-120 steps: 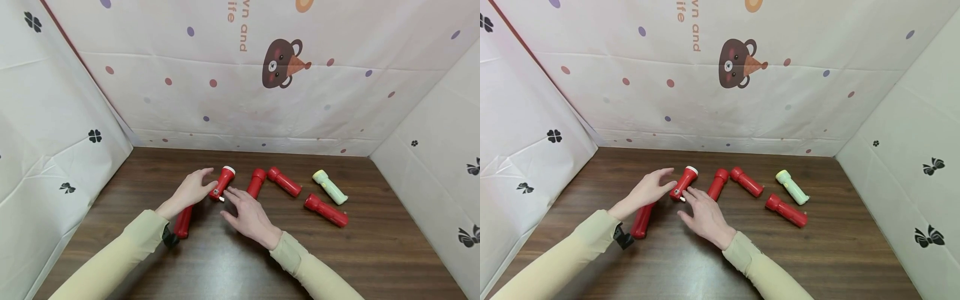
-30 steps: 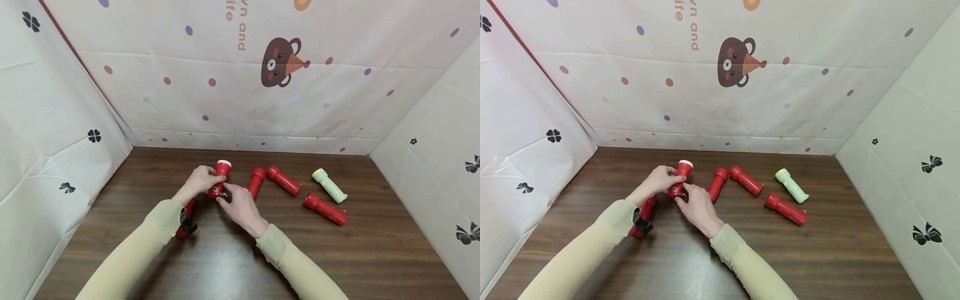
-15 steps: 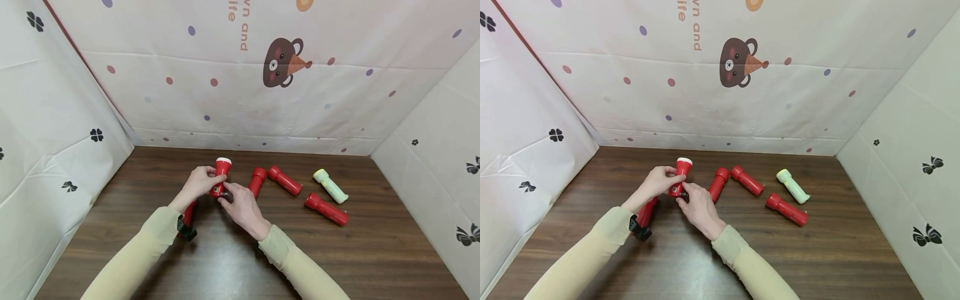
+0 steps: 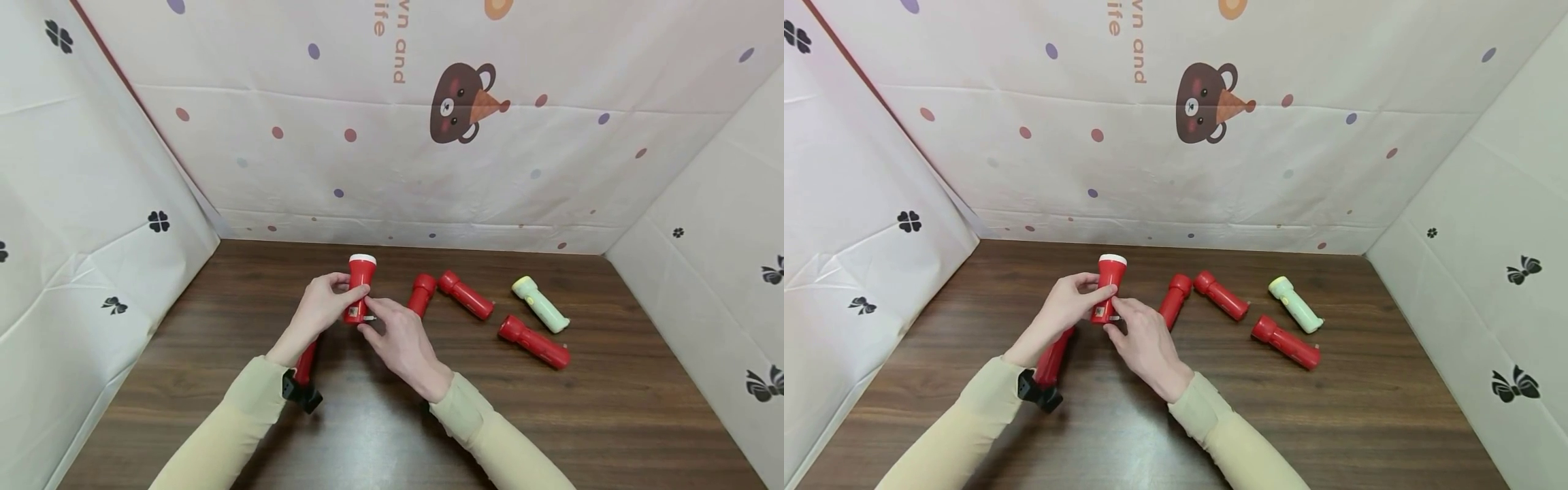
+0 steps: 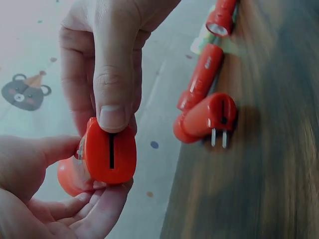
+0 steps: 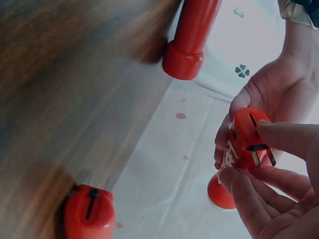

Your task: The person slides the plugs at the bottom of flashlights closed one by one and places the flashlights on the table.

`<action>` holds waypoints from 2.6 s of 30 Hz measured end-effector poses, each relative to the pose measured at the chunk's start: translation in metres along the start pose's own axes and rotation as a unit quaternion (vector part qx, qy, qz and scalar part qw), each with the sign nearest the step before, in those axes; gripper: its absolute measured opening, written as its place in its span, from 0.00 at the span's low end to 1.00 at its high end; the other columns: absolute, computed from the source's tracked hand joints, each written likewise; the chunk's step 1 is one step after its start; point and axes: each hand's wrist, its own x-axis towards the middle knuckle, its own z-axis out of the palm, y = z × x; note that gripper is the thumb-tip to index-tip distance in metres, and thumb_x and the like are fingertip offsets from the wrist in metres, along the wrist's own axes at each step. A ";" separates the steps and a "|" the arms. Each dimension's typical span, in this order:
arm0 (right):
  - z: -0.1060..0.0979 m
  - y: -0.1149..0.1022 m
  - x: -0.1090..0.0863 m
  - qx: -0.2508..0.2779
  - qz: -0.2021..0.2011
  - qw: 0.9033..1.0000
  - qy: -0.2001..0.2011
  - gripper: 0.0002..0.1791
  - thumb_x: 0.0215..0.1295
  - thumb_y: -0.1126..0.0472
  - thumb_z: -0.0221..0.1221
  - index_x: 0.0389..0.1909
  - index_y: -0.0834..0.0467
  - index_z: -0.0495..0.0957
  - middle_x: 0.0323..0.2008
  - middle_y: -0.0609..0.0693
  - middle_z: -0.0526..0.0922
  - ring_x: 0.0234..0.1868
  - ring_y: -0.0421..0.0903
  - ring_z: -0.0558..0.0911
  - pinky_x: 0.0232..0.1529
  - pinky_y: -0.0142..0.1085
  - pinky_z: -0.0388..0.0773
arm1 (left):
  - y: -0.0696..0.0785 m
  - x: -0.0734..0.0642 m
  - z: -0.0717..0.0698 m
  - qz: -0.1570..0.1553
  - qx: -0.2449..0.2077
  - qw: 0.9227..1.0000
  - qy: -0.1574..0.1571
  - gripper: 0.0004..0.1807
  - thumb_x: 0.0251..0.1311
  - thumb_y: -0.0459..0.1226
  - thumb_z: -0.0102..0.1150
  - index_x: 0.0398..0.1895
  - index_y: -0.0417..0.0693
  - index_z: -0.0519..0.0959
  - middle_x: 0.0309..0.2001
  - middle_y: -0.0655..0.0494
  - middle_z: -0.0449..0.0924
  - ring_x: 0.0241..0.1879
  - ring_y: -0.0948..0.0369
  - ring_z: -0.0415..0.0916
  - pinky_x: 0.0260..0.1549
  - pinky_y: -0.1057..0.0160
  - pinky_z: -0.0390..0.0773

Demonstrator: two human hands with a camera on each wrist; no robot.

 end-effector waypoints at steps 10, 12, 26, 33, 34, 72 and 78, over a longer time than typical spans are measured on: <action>-0.017 -0.006 -0.005 0.002 -0.053 0.998 0.020 0.29 0.58 0.62 0.77 0.62 0.59 0.84 0.52 0.53 0.91 0.50 0.47 0.91 0.53 0.39 0.89 | 0.005 -0.018 0.001 -0.012 -0.078 0.997 0.016 0.33 0.68 0.48 0.68 0.71 0.42 0.73 0.62 0.41 0.83 0.58 0.47 0.82 0.47 0.58 0.90; -0.019 -0.006 -0.005 0.006 -0.058 0.998 0.019 0.29 0.57 0.62 0.77 0.62 0.60 0.84 0.52 0.53 0.91 0.50 0.47 0.91 0.53 0.40 0.89 | 0.005 -0.022 0.001 -0.014 -0.100 0.995 0.013 0.33 0.68 0.47 0.68 0.71 0.42 0.73 0.62 0.40 0.83 0.56 0.48 0.83 0.45 0.59 0.90; -0.034 -0.003 -0.011 0.033 -0.078 0.996 0.024 0.29 0.57 0.63 0.77 0.62 0.61 0.84 0.53 0.53 0.91 0.49 0.46 0.91 0.51 0.39 0.90 | 0.010 -0.040 0.000 0.008 -0.195 0.981 -0.023 0.31 0.71 0.41 0.65 0.74 0.43 0.70 0.63 0.38 0.81 0.47 0.59 0.87 0.46 0.60 0.91; -0.037 -0.003 -0.015 0.031 -0.091 0.995 0.026 0.30 0.57 0.62 0.78 0.61 0.62 0.84 0.52 0.54 0.91 0.49 0.47 0.91 0.51 0.40 0.90 | 0.010 -0.045 0.000 0.012 -0.195 0.981 -0.023 0.32 0.70 0.40 0.66 0.75 0.44 0.70 0.62 0.38 0.82 0.50 0.57 0.89 0.44 0.62 0.90; -0.037 -0.003 -0.015 0.030 -0.091 0.995 0.026 0.30 0.56 0.62 0.78 0.61 0.62 0.84 0.52 0.54 0.91 0.49 0.46 0.91 0.51 0.39 0.90 | 0.009 -0.046 0.000 0.013 -0.193 0.981 -0.022 0.32 0.70 0.40 0.66 0.75 0.44 0.70 0.62 0.38 0.82 0.50 0.55 0.89 0.44 0.62 0.91; -0.039 -0.004 -0.019 -0.007 -0.144 0.987 0.068 0.32 0.52 0.65 0.80 0.60 0.63 0.84 0.51 0.56 0.91 0.49 0.47 0.91 0.51 0.39 0.90 | 0.015 -0.062 0.001 0.038 -0.230 0.972 -0.019 0.30 0.71 0.36 0.65 0.74 0.42 0.69 0.63 0.36 0.80 0.46 0.60 0.88 0.39 0.67 0.89; -0.040 -0.004 -0.019 -0.008 -0.152 0.985 0.078 0.32 0.51 0.64 0.80 0.60 0.63 0.84 0.51 0.56 0.91 0.48 0.47 0.91 0.50 0.38 0.90 | 0.016 -0.064 0.001 0.037 -0.232 0.972 -0.017 0.30 0.71 0.36 0.65 0.74 0.42 0.69 0.63 0.36 0.80 0.47 0.59 0.88 0.39 0.67 0.90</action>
